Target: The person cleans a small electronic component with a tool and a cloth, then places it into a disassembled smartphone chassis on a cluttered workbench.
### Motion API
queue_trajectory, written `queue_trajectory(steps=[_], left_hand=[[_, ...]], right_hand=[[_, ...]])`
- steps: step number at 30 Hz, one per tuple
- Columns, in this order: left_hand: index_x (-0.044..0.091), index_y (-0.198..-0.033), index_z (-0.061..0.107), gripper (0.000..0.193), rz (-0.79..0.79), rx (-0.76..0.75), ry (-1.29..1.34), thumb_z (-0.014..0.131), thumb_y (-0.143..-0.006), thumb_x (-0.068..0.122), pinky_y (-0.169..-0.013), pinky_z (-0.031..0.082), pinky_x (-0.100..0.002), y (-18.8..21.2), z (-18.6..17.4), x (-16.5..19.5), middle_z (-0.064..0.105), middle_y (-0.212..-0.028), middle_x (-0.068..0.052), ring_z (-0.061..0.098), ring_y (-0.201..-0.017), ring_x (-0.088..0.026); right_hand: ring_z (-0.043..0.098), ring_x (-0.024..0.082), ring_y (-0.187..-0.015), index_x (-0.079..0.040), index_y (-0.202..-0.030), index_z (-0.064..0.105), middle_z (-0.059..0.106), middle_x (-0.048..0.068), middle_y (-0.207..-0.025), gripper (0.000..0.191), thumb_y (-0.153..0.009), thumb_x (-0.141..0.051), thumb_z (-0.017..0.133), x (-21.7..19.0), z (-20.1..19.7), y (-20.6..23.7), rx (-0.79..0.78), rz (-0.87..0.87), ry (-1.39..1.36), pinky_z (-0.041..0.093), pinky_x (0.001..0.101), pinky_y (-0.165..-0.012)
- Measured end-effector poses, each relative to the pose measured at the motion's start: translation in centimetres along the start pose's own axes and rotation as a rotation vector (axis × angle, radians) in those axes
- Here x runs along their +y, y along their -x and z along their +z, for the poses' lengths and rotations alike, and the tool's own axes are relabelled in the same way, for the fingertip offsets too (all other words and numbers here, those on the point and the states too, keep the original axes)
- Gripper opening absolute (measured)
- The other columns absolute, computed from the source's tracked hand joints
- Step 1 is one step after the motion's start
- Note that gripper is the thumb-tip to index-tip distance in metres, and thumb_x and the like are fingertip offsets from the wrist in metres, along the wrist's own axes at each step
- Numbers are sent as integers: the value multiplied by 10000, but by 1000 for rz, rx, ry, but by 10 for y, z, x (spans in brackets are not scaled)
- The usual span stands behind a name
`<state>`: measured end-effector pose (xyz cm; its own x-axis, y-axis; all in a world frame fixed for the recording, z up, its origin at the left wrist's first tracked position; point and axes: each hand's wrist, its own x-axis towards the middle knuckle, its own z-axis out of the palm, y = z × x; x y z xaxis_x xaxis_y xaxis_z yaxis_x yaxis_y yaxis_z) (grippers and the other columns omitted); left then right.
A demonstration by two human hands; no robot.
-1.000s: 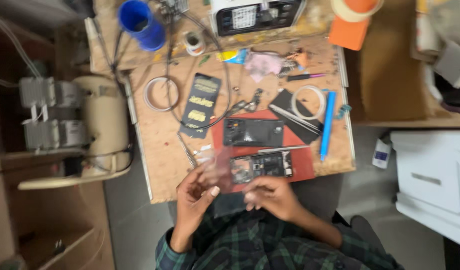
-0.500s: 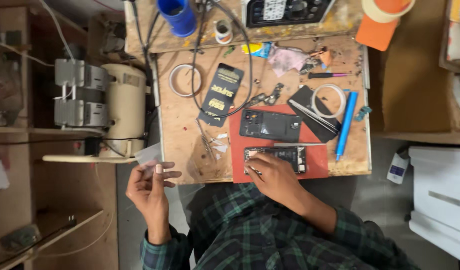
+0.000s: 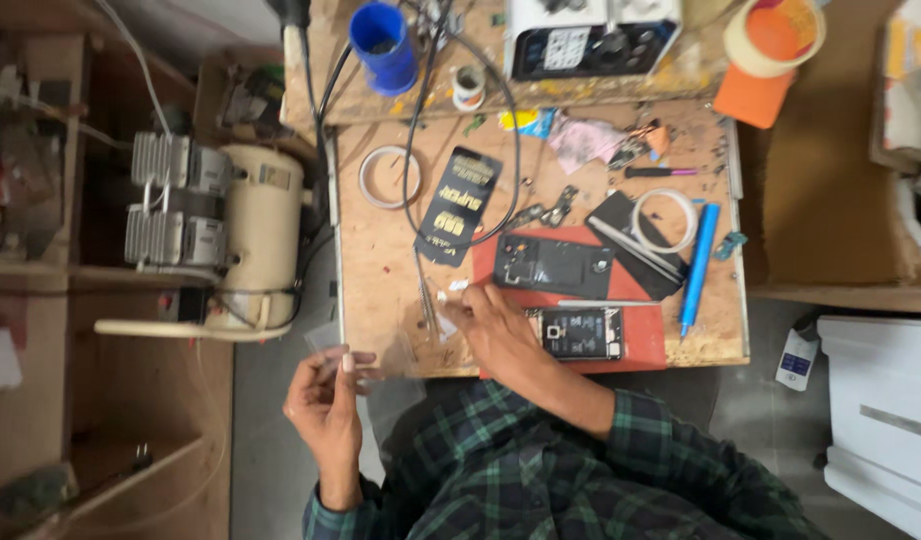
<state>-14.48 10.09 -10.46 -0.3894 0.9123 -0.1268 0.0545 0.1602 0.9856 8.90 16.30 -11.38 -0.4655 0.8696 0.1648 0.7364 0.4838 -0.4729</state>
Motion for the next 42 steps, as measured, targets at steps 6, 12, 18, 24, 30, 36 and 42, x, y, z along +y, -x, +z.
queue_trajectory(steps=[6,12,18,24,30,36,42], left_hand=[[-33,-1084,675,152,-63,-93,-27,655,-981,77,-582,493,-224,-4,19,-14,770,-904,-130,690,-732,-139],[-28,-1064,662,139,-83,-152,16,644,-974,76,-584,501,-227,-1,29,-10,786,-885,-114,733,-717,-146],[-50,-1079,658,137,-12,-149,90,638,-979,41,-683,587,-260,5,31,1,766,-899,-134,729,-774,-152],[-48,-1058,663,121,-7,-101,26,647,-975,39,-674,584,-269,6,21,4,770,-900,-133,730,-754,-158],[-30,-1049,666,111,27,-115,-7,647,-977,52,-670,561,-249,8,20,6,780,-894,-117,725,-733,-143],[-25,-1038,676,108,-17,-152,40,644,-983,62,-664,565,-247,9,21,7,775,-869,-96,724,-746,-130],[-22,-1001,689,109,-49,-153,26,672,-975,82,-610,519,-234,9,28,4,767,-841,-87,711,-726,-113]], right_hand=[[563,213,-1063,-58,-1191,713,562,48,-1101,358,-840,-101,654,6,-2,8,-19,1,146,554,343,-832],[570,223,-1063,-45,-1133,723,589,65,-1140,346,-798,-106,665,15,8,3,27,-77,193,578,270,-760],[597,262,-1060,-42,-982,746,612,88,-1090,209,-807,-143,690,14,20,-2,88,41,53,574,336,-722],[631,254,-999,-68,-901,750,622,65,-1019,215,-703,-25,679,21,24,-3,47,-19,-74,576,368,-756],[640,281,-939,-46,-790,709,616,85,-906,88,-741,-107,748,22,28,-16,-8,19,-135,558,400,-707],[645,321,-947,-11,-799,693,616,134,-928,157,-734,-139,755,16,34,-17,0,-7,-4,572,418,-690],[656,312,-947,-29,-850,700,616,119,-952,163,-826,-184,746,4,32,-17,31,138,-5,571,414,-662]])
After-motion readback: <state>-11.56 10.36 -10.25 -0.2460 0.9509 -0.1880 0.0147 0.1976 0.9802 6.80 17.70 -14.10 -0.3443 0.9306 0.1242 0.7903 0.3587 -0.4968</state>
